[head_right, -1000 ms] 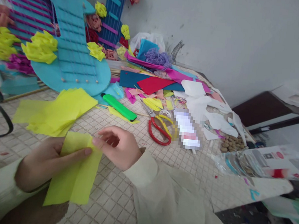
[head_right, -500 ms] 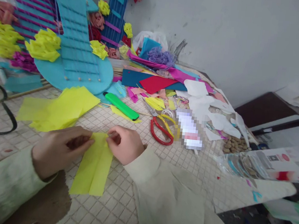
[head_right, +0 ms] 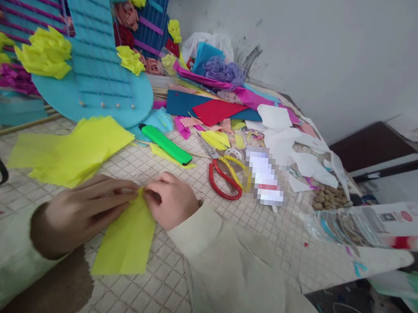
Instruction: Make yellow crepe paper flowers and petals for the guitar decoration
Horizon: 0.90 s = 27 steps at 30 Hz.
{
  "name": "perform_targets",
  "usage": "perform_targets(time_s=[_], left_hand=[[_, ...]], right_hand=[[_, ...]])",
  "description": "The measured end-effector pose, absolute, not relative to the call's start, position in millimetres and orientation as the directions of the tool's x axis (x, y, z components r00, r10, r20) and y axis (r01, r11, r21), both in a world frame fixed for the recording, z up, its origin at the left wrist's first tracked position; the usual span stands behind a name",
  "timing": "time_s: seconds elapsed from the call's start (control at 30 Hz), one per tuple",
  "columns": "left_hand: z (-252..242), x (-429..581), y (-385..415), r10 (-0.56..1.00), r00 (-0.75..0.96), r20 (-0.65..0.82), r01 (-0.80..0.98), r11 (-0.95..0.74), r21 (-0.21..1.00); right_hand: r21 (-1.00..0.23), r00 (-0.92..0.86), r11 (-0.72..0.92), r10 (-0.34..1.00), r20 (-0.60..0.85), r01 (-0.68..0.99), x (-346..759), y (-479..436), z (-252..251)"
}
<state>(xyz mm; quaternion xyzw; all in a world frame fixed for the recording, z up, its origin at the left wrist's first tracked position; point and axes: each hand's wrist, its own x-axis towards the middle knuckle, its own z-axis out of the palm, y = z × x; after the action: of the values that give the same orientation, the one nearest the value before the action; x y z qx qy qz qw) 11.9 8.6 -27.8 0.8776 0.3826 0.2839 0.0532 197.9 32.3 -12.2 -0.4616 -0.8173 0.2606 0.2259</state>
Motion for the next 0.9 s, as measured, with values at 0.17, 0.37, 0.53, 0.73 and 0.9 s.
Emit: perform_targets(time_s=[0.17, 0.37, 0.53, 0.73, 0.9], left_hand=[[-29, 9, 8, 0.637, 0.609, 0.473, 0.605, -0.759, 0.243], [-27, 4, 7, 0.63, 0.67, 0.393, 0.592, -0.773, 0.23], [-26, 2, 8, 0.577, 0.716, 0.393, 0.568, -0.809, 0.153], [-25, 1, 7, 0.596, 0.705, 0.384, 0.591, -0.793, 0.146], [-23, 2, 6, 0.612, 0.686, 0.394, 0.593, -0.783, 0.185]], right_hand=[[-0.616, -0.466, 0.462, 0.868, 0.169, 0.638, 198, 32, -14], [-0.618, -0.48, 0.483, 0.857, 0.189, 0.62, 200, 33, -15], [-0.612, -0.487, 0.485, 0.855, 0.181, 0.624, 202, 34, -14], [-0.619, -0.494, 0.491, 0.85, 0.185, 0.613, 203, 35, -15], [-0.619, -0.488, 0.489, 0.852, 0.188, 0.615, 202, 33, -14]])
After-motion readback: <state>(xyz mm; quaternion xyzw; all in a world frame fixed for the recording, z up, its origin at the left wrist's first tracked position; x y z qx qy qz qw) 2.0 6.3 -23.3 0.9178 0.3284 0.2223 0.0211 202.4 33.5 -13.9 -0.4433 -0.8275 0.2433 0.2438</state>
